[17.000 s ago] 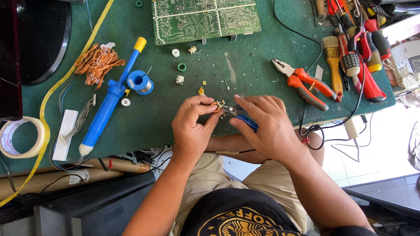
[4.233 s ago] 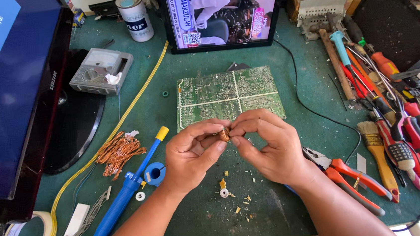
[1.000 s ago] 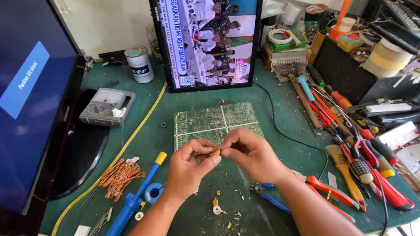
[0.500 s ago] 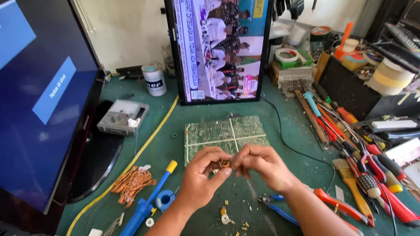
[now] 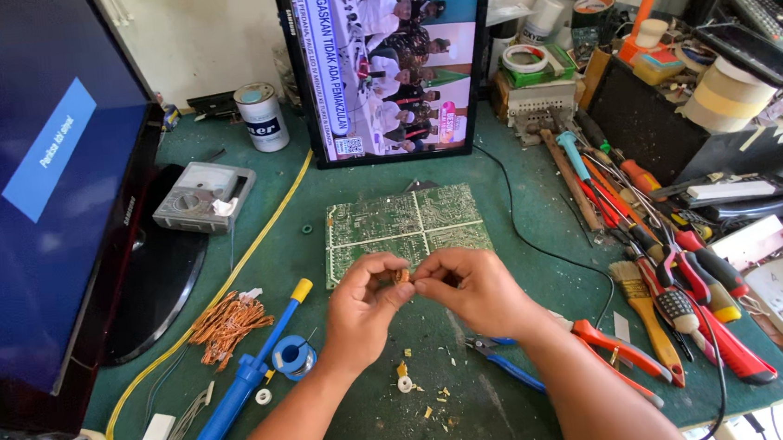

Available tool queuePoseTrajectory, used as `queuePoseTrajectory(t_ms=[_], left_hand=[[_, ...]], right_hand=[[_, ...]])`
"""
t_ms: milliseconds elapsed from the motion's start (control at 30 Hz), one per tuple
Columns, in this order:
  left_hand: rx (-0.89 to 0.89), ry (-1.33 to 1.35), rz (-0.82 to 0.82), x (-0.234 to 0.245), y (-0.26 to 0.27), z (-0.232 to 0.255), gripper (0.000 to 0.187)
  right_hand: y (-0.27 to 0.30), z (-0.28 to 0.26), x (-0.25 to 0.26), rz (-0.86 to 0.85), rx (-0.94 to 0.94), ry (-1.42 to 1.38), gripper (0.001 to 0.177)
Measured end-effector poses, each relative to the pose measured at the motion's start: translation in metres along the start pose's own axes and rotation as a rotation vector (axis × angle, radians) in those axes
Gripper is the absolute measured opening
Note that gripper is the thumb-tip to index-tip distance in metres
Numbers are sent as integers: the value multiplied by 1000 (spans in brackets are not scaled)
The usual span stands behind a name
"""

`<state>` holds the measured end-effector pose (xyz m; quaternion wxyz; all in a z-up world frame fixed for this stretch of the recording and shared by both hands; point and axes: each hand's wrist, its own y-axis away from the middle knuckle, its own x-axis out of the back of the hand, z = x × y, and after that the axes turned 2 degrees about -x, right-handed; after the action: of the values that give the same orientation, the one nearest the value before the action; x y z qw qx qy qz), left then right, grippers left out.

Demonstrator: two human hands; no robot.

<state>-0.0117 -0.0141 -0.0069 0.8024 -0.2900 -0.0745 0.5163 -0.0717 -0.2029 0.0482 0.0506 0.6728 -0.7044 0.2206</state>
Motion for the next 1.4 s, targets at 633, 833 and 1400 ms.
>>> queuePoseTrajectory(t_ms=[633,833,1400], left_hand=[[170,350,40,7,1,2,37],[122,260,-3,9,1,7,34],[147,218,33,6,2,9,42]], right_hand=[[4,-12,-9,227,296,-24,7],[4,0,-15,237,407,101,7],[7,-10,-20,271,506,106,6]])
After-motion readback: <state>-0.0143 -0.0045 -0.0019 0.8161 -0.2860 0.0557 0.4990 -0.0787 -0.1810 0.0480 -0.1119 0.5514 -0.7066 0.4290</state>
